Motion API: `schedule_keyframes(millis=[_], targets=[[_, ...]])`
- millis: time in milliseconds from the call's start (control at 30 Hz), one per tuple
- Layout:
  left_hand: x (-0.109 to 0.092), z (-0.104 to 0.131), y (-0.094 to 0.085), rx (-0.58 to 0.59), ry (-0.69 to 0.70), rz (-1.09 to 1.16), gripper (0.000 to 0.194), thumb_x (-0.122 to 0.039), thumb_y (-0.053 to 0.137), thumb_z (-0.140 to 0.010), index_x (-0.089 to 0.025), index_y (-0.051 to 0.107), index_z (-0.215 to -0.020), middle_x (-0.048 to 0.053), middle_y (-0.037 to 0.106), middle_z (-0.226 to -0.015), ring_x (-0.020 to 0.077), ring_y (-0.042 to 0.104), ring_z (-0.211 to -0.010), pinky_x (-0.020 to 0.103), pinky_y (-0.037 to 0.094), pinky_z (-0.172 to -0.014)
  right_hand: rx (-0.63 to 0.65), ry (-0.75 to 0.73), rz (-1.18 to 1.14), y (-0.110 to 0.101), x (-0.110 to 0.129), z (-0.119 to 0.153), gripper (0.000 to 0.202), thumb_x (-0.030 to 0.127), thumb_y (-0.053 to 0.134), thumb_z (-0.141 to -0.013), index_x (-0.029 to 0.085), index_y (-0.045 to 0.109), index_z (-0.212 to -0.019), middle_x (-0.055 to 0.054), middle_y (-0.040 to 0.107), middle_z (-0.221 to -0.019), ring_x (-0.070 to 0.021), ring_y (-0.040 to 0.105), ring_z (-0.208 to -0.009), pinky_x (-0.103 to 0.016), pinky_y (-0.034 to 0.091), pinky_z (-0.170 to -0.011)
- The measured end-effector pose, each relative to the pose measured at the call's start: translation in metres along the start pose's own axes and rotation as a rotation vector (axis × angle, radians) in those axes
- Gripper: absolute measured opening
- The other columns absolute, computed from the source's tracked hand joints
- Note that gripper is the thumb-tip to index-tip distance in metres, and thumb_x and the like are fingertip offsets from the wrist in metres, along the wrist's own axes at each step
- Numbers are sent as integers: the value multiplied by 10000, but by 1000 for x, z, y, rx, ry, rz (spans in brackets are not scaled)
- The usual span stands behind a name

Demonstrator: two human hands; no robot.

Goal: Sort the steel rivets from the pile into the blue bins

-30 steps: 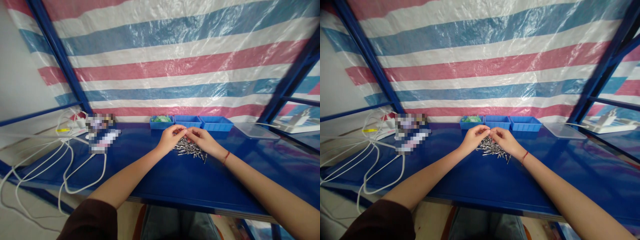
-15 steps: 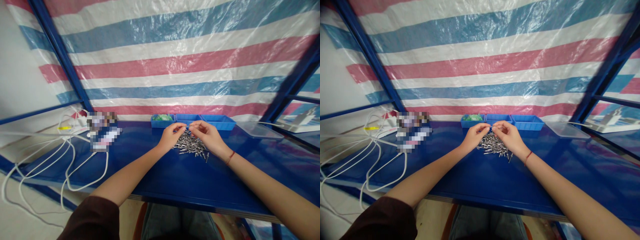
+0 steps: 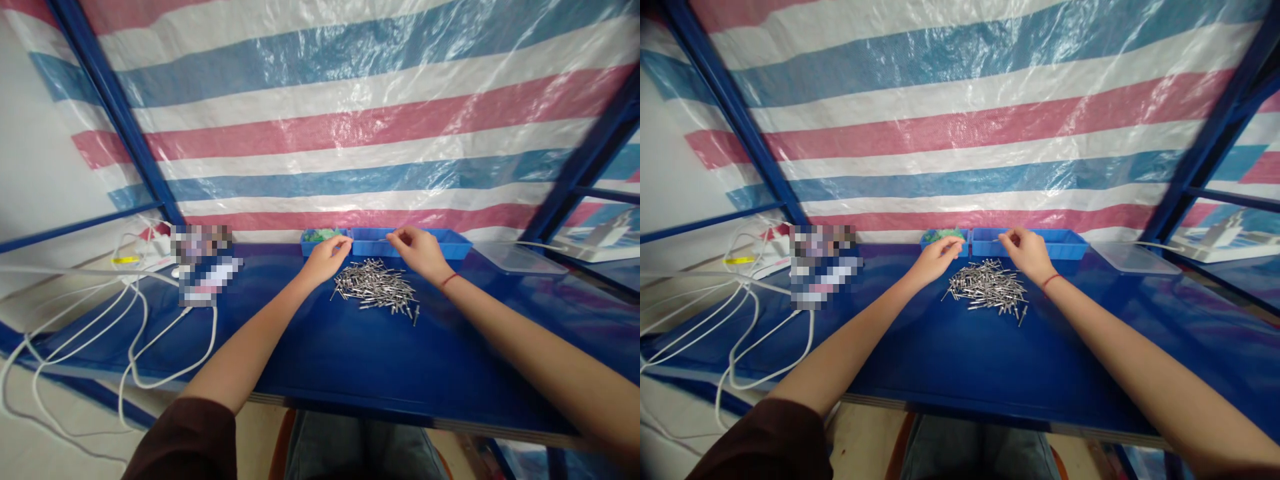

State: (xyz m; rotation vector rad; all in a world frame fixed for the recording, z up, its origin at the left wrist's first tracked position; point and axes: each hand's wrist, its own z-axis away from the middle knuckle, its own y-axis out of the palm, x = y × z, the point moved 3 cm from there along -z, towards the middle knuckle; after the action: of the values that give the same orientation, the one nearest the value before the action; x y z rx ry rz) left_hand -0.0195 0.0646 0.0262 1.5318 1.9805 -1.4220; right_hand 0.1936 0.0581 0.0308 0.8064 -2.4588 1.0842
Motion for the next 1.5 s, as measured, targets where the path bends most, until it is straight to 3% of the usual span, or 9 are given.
schedule_keyframes(millis=[167,300,433,667,867,1033,1267,1367,1500], targets=[[19,-1,-16,192,39,-284,232,-196,460,-851,-153,679,-917,45,703,-915,147,631,-821,270,472,-804,-80,80,169,33,-29,-39,219,360,500,-826,182,623,-793,-110,701,-841,-236,623,-739,-343,436,-675],[29,4,-16,410,14,-379,257,-131,469,-794,-153,693,-916,40,711,-907,141,635,-816,243,461,-764,-53,108,292,48,-35,-48,255,406,520,-805,189,651,-841,-121,703,-897,-275,613,-812,-388,442,-713],[21,7,-17,534,9,-362,238,-165,534,-741,-154,696,-914,35,704,-886,122,622,-749,217,446,-708,-62,-35,266,40,-26,-30,252,343,473,-823,174,648,-890,-118,696,-918,-262,608,-828,-387,443,-762],[7,14,-12,719,37,-350,227,-137,579,-651,-188,718,-824,7,712,-812,120,616,-706,198,424,-638,167,-90,33,16,3,33,181,294,507,-773,184,631,-844,-62,689,-843,-196,608,-691,-337,470,-686],[11,16,-5,707,66,-345,124,-115,638,-624,-208,708,-666,-16,689,-671,121,602,-608,197,403,-575,121,-43,-150,8,29,44,189,336,516,-787,191,628,-832,-60,684,-848,-189,605,-711,-343,476,-703],[13,14,0,656,88,-311,95,-105,681,-620,-199,692,-615,-34,615,-606,102,555,-553,198,374,-557,179,-50,-155,13,34,49,175,304,522,-778,185,632,-844,-55,684,-829,-183,610,-715,-323,478,-698],[8,13,-5,579,179,-429,110,-166,559,-775,-163,669,-780,19,618,-790,127,559,-684,228,411,-663,238,-92,-117,16,39,54,169,267,493,-781,192,644,-785,-43,697,-808,-190,634,-728,-317,471,-701],[2,11,-6,491,177,-375,149,-197,493,-833,-160,634,-866,30,640,-837,138,570,-760,251,430,-729,241,-125,-112,13,45,55,170,270,497,-790,195,646,-758,-38,696,-786,-193,634,-728,-315,465,-701],[-11,11,2,279,162,-151,173,-210,458,-865,-161,592,-961,50,649,-974,117,572,-760,271,453,-772,261,-115,-167,13,48,57,194,305,495,-819,197,653,-788,-28,690,-777,-185,620,-708,-308,452,-681]])
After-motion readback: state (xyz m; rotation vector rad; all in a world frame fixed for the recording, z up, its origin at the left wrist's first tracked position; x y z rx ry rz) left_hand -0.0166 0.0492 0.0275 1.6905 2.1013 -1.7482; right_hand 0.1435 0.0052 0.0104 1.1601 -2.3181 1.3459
